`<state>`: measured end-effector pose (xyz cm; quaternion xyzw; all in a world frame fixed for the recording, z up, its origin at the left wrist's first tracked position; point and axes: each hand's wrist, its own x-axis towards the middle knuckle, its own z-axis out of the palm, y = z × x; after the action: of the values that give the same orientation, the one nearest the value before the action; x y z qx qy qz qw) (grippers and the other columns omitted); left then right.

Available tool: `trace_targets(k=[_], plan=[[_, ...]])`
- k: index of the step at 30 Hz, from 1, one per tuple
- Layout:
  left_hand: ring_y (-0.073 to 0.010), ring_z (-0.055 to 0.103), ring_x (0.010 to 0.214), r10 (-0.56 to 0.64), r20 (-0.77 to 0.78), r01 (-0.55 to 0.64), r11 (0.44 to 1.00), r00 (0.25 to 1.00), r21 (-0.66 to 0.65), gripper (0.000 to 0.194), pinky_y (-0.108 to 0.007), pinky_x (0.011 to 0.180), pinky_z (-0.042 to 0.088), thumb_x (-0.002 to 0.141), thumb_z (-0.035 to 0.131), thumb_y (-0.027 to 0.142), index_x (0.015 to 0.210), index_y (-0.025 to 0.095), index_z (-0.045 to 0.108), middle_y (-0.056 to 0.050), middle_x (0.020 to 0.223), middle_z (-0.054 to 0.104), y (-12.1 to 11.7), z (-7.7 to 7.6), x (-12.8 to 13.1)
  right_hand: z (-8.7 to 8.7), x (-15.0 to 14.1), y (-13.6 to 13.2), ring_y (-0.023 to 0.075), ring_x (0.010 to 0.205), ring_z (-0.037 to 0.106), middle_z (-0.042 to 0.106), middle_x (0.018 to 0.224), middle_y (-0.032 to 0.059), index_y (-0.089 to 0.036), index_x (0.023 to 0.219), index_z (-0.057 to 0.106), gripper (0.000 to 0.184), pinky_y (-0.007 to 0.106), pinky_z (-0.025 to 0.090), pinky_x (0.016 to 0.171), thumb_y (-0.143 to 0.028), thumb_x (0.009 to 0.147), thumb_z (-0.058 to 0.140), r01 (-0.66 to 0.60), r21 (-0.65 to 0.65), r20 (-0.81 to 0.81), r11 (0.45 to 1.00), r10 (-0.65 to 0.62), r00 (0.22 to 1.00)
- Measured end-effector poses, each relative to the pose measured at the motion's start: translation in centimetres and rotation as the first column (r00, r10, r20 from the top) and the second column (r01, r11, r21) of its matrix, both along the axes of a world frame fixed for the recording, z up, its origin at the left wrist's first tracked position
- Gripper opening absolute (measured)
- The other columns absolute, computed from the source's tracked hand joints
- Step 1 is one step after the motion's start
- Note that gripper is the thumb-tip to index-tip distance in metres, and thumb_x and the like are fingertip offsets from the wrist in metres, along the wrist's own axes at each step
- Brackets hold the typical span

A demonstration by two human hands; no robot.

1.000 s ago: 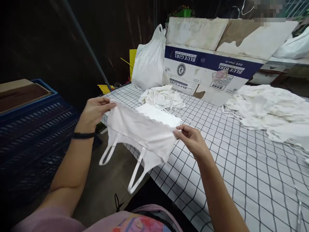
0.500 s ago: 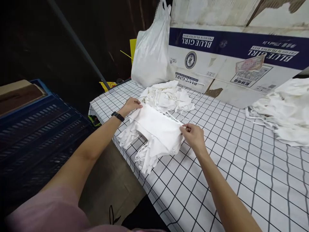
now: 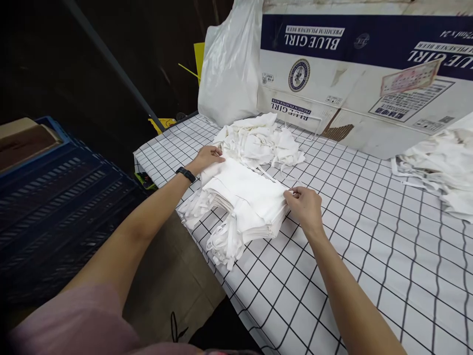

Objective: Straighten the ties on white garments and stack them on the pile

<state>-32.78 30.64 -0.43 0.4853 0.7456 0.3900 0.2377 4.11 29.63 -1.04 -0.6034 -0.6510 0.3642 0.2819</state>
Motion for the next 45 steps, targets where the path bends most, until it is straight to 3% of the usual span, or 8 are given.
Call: trace_targets(k=[8,21,26,30,32,34,39,45], plan=[[-0.0112,0.048,0.058,-0.017,0.136,0.014,1.000,0.991,0.019,0.036,-0.026,0.057,0.034,0.051,0.087,0.024,0.082,0.018,0.069,0.004,0.064,0.054,-0.5,-0.7,-0.5,-0.8,0.2,0.1,0.0206,0.065,0.060,0.069,0.060,0.0046,-0.019,0.060,0.068,0.026,0.034,0.044,0.070,-0.041,0.075,0.069,0.072,-0.048,-0.113,0.996,-0.077,0.991],[-0.0130,0.053,0.062,0.033,0.039,-0.034,0.999,0.999,0.013,0.035,-0.026,0.058,0.038,0.056,0.089,0.030,0.084,0.018,0.072,0.001,0.067,0.060,-0.8,-1.1,-0.5,-1.3,0.4,0.4,0.0202,0.060,0.057,0.067,0.057,0.0032,-0.020,0.073,0.067,0.022,0.034,0.043,0.066,-0.041,0.080,0.067,0.077,-0.078,-0.061,0.994,-0.082,0.995],[-0.0149,0.055,0.065,0.006,0.002,-0.006,1.000,1.000,0.007,0.033,-0.026,0.059,0.039,0.067,0.083,0.032,0.095,0.019,0.071,0.002,0.067,0.058,-1.6,-0.6,-0.1,-0.8,0.6,-1.8,0.0262,0.072,0.063,0.070,0.074,0.0053,-0.019,0.113,0.067,0.036,0.038,0.045,0.067,-0.047,0.091,0.061,0.086,0.211,0.191,0.974,-0.127,0.973],[-0.0189,0.064,0.092,-0.021,-0.098,0.029,0.996,0.995,0.081,0.030,-0.029,0.079,0.050,0.082,0.072,0.030,0.109,0.019,0.068,-0.005,0.096,0.070,-3.9,0.2,0.6,-0.4,0.4,-5.4,0.0310,0.100,0.065,0.072,0.107,0.0136,-0.019,0.121,0.066,0.031,0.042,0.051,0.079,-0.038,0.099,0.056,-0.155,0.639,0.242,0.754,-0.006,0.970],[-0.0213,0.064,0.110,-0.053,-0.156,0.076,0.987,0.986,0.139,0.031,-0.032,0.094,0.050,0.087,0.068,0.032,0.115,0.019,0.067,-0.008,0.117,0.070,-5.8,0.7,1.1,-0.6,0.0,-7.1,0.0314,0.115,0.064,0.068,0.128,0.0162,-0.020,0.123,0.066,0.027,0.045,0.052,0.091,-0.031,0.102,0.054,-0.318,0.717,0.291,0.620,0.147,0.945],[-0.0236,0.061,0.120,-0.137,-0.200,0.170,0.973,0.970,0.158,0.036,-0.035,0.102,0.048,0.092,0.066,0.041,0.121,0.020,0.066,-0.010,0.129,0.067,-8.1,1.2,1.6,-1.0,-0.4,-8.5,0.0311,0.127,0.061,0.062,0.143,0.0167,-0.021,0.131,0.063,0.030,0.048,0.049,0.101,-0.025,0.104,0.050,-0.447,0.705,0.353,0.551,0.275,0.894],[-0.0319,0.046,0.141,-0.352,-0.323,0.385,0.922,0.878,0.043,0.066,-0.044,0.123,0.031,0.084,0.076,0.060,0.137,0.024,0.061,-0.011,0.148,0.056,-13.1,1.7,1.9,-2.3,-1.1,-10.3,0.0289,0.149,0.046,0.051,0.158,0.0150,-0.027,0.148,0.052,0.042,0.055,0.030,0.122,-0.026,0.109,0.035,-0.593,0.562,0.438,0.576,0.401,0.804],[-0.0349,0.040,0.146,-0.420,-0.280,0.415,0.906,0.863,-0.082,0.079,-0.047,0.124,0.024,0.076,0.083,0.062,0.144,0.029,0.058,-0.009,0.155,0.051,-14.5,1.1,0.5,-3.6,-1.3,-10.9,0.0304,0.153,0.040,0.045,0.162,0.0164,-0.024,0.160,0.039,0.052,0.059,0.022,0.125,-0.033,0.110,0.032,-0.626,0.453,0.462,0.635,0.433,0.774]])
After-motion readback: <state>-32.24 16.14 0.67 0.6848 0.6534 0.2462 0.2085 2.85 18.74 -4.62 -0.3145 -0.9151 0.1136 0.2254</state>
